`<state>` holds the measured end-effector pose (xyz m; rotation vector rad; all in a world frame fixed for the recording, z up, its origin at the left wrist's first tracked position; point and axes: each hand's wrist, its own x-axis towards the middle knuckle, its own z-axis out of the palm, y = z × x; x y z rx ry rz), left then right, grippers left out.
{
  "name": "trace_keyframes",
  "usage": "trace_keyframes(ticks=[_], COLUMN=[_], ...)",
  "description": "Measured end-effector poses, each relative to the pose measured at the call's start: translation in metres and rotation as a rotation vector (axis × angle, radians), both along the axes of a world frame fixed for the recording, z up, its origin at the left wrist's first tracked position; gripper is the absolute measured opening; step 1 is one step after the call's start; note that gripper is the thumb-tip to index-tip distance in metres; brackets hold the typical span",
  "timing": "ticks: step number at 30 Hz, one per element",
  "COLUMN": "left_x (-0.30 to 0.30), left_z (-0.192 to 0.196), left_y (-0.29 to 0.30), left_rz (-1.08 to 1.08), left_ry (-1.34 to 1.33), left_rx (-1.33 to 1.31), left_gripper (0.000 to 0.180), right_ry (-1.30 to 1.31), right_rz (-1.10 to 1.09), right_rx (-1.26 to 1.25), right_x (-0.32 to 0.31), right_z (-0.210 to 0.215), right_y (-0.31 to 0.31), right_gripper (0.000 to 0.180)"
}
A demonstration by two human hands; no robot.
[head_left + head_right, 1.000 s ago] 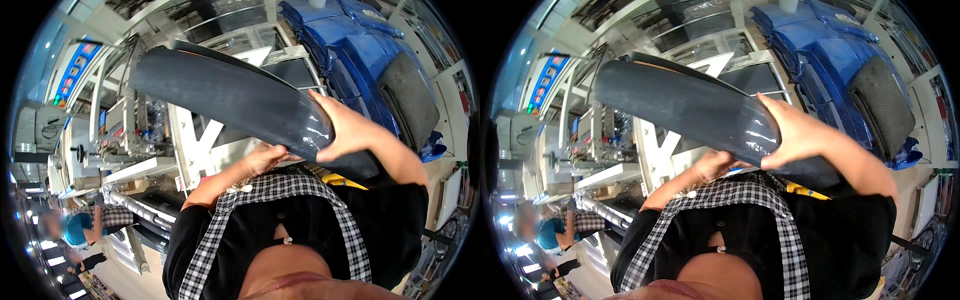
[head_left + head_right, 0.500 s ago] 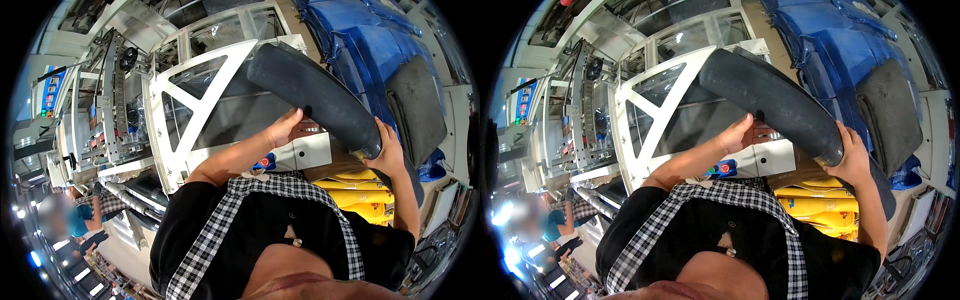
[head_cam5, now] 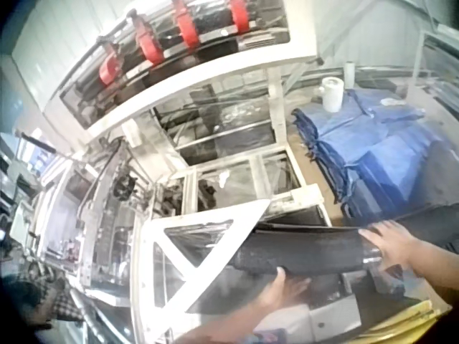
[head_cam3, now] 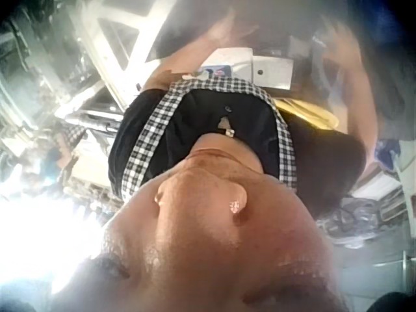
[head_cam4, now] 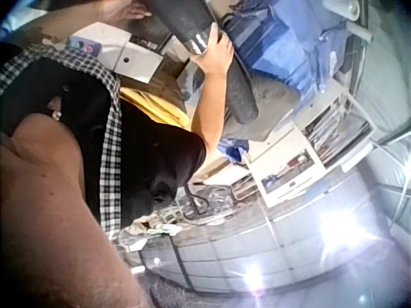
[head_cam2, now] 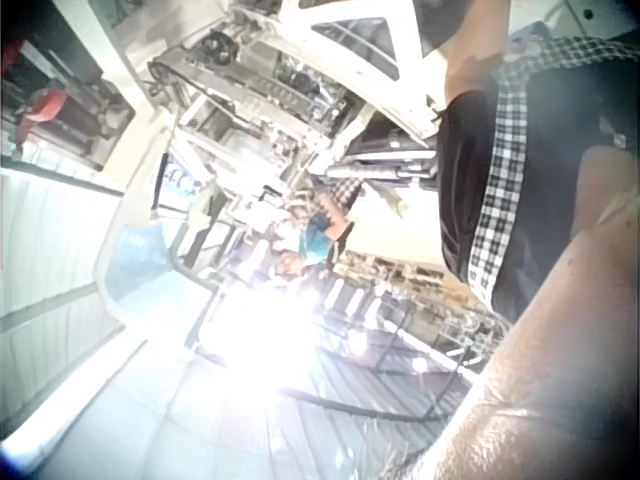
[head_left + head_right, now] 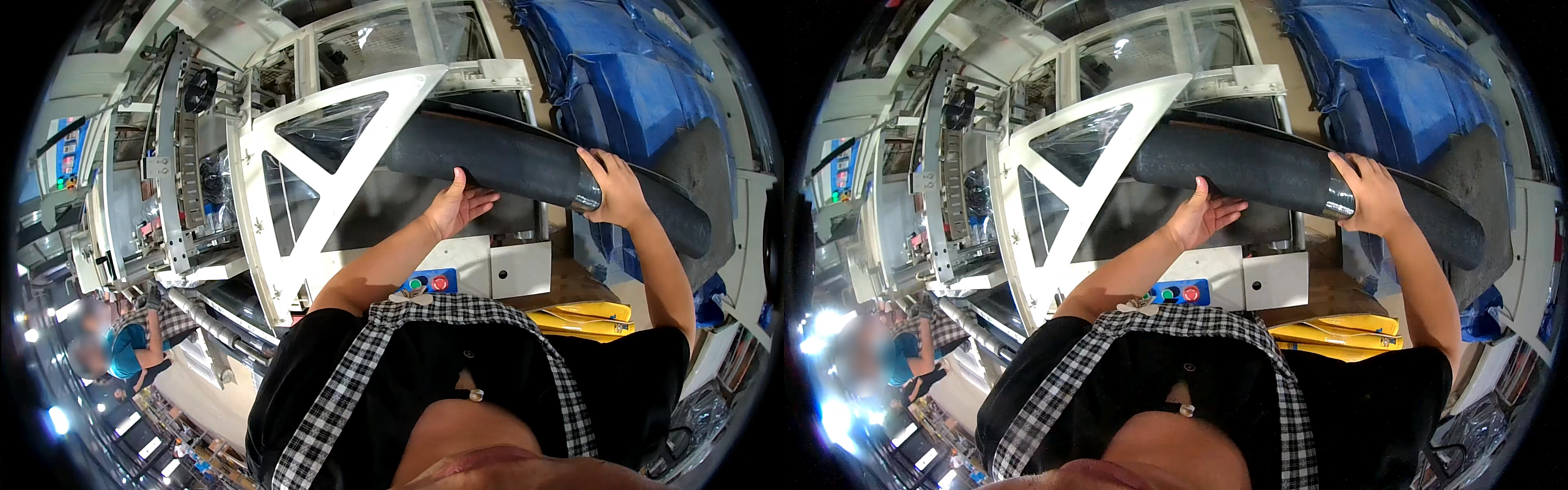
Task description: The person repeatedly picks up black cylindrical rolls from a stack, places them into a machine, and presses a button on the control panel. They also handle clear plastic sheets and place them into the machine alongside the rolls.
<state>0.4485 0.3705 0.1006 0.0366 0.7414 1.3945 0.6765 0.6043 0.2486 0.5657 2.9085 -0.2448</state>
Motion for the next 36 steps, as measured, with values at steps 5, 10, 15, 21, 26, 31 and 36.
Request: trace_keyframes(ticks=[5,10,15,21,26,31,36], left_x=[-0.037,-0.056,-0.097,-0.262,-0.331,-0.347,-0.337], left_z=[-0.004,0.032,0.090,0.088,0.052,0.015,0.009], left_y=[-0.013,-0.049,-0.150,-0.303,-0.341,-0.324,-0.342], left_rz=[0.164,0.130,-0.052,0.464,0.433,0.661,0.800], left_ry=[-0.013,0.091,1.251,1.866,0.214,0.031,-0.030], left_rx=[-0.070,-0.166,0.007,-1.404,-0.824,-0.409,-0.445], left_gripper=[0.082,0.069,0.020,0.051,0.102,0.041,0.020], right_ry=[-0.024,-0.022,-0.066,-0.054,0.027,0.098,0.365], right_rz=[0.068,0.140,0.135,0.118,-0.047,-0.318,-0.700], right_rx=[-0.032,-0.169,-0.227,-0.360,-0.214,0.158,-0.518], right_x=[-0.063,-0.130,-0.181,-0.220,-0.167,-0.044,0.003], right_z=[-0.013,-0.031,-0.037,-0.034,-0.045,-0.065,-0.097], right_y=[0.008,0.010,-0.006,-0.034,-0.017,0.019,0.013], right_gripper=[0.110,0.110,0.110,0.114,0.111,0.113,0.085])
